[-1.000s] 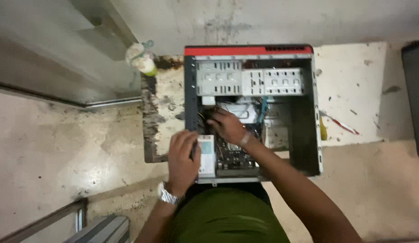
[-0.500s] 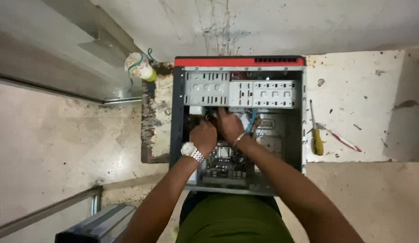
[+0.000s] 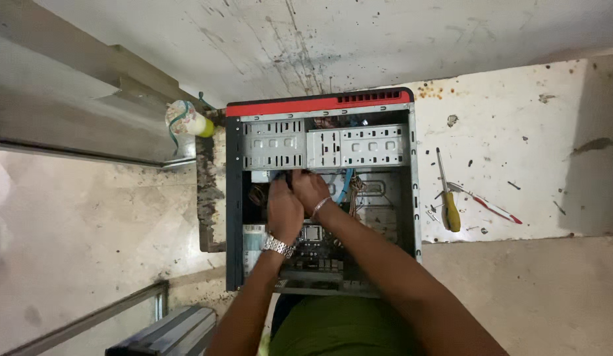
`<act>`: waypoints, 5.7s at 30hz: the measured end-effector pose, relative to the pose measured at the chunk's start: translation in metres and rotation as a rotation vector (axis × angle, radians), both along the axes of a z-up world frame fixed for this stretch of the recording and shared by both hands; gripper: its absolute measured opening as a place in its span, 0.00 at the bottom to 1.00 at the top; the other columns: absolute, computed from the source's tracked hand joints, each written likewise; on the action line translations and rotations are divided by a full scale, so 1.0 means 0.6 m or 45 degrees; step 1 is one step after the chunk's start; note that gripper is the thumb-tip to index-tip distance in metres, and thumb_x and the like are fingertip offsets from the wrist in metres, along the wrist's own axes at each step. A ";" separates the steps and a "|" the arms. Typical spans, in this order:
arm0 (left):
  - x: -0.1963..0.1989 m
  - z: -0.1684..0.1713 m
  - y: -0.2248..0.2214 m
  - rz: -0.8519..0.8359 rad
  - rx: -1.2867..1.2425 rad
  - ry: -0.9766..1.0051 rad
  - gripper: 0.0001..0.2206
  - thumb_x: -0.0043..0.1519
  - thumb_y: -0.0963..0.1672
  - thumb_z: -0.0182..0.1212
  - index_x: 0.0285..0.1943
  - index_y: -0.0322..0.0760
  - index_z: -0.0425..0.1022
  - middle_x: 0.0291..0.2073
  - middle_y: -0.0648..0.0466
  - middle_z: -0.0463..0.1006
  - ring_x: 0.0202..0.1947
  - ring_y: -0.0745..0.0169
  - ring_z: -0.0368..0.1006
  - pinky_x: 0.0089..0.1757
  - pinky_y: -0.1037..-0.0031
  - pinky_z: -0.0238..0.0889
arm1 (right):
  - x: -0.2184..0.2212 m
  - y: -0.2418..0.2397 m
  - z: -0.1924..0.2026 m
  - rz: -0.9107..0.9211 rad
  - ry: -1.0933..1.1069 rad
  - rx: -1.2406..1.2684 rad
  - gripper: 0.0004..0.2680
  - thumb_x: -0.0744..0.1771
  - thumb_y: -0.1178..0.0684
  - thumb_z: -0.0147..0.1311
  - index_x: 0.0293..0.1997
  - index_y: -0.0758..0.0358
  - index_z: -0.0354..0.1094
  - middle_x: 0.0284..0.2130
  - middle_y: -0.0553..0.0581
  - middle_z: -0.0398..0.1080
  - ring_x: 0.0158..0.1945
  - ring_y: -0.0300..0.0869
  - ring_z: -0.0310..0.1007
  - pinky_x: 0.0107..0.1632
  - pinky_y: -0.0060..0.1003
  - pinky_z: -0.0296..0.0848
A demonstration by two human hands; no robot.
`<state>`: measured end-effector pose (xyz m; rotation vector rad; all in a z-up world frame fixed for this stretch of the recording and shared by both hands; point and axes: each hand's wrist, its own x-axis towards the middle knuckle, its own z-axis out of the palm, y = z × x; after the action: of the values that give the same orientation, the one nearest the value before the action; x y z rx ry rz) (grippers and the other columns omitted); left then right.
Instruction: The person connects internal cables to the motherboard, routes wires within the chassis, and slides the side panel onto the computer case.
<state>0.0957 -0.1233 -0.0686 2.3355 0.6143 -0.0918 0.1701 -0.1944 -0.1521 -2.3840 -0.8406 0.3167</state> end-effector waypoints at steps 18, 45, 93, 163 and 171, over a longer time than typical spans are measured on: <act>0.095 -0.265 0.044 0.185 -0.555 -0.341 0.24 0.71 0.41 0.51 0.78 0.33 0.58 0.71 0.38 0.62 0.71 0.35 0.55 0.66 0.46 0.52 | -0.058 -0.033 0.197 -0.278 0.344 0.269 0.13 0.70 0.56 0.47 0.50 0.83 0.69 0.37 0.77 0.74 0.51 0.65 0.72 0.56 0.46 0.73; 0.009 -0.004 -0.013 -0.150 0.206 -0.545 0.12 0.66 0.37 0.53 0.26 0.31 0.66 0.23 0.40 0.68 0.31 0.38 0.70 0.40 0.70 0.64 | -0.037 0.000 0.043 -1.330 1.959 2.086 0.06 0.67 0.66 0.57 0.48 0.74 0.74 0.42 0.63 0.73 0.49 0.46 0.72 0.59 0.44 0.78; 0.080 -0.277 0.057 -0.473 0.572 0.088 0.37 0.62 0.51 0.69 0.75 0.28 0.59 0.68 0.34 0.59 0.64 0.35 0.64 0.58 0.53 0.62 | -0.154 -0.511 0.088 -0.731 -0.700 0.216 0.04 0.68 0.66 0.63 0.46 0.69 0.78 0.41 0.64 0.75 0.47 0.59 0.76 0.51 0.49 0.75; -0.171 0.094 0.071 -0.012 0.996 0.231 0.50 0.58 0.62 0.56 0.85 0.32 0.48 0.69 0.27 0.63 0.56 0.23 0.71 0.50 0.43 0.68 | -0.254 -0.956 0.236 -1.856 0.134 2.277 0.25 0.71 0.50 0.51 0.68 0.86 0.49 0.66 0.84 0.61 0.66 0.68 0.72 0.68 0.56 0.80; -0.184 0.075 0.060 0.048 1.021 0.253 0.47 0.61 0.62 0.55 0.86 0.43 0.43 0.65 0.35 0.63 0.58 0.33 0.67 0.52 0.51 0.69 | -0.215 -0.991 0.218 -1.982 0.452 1.933 0.22 0.67 0.35 0.52 0.60 0.60 0.70 0.55 0.56 0.80 0.53 0.38 0.88 0.41 0.14 0.83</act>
<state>-0.0148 -0.0875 -0.0237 3.1082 0.9164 -0.0664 0.0413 -0.7888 -0.0214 -0.8715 0.8361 -0.4201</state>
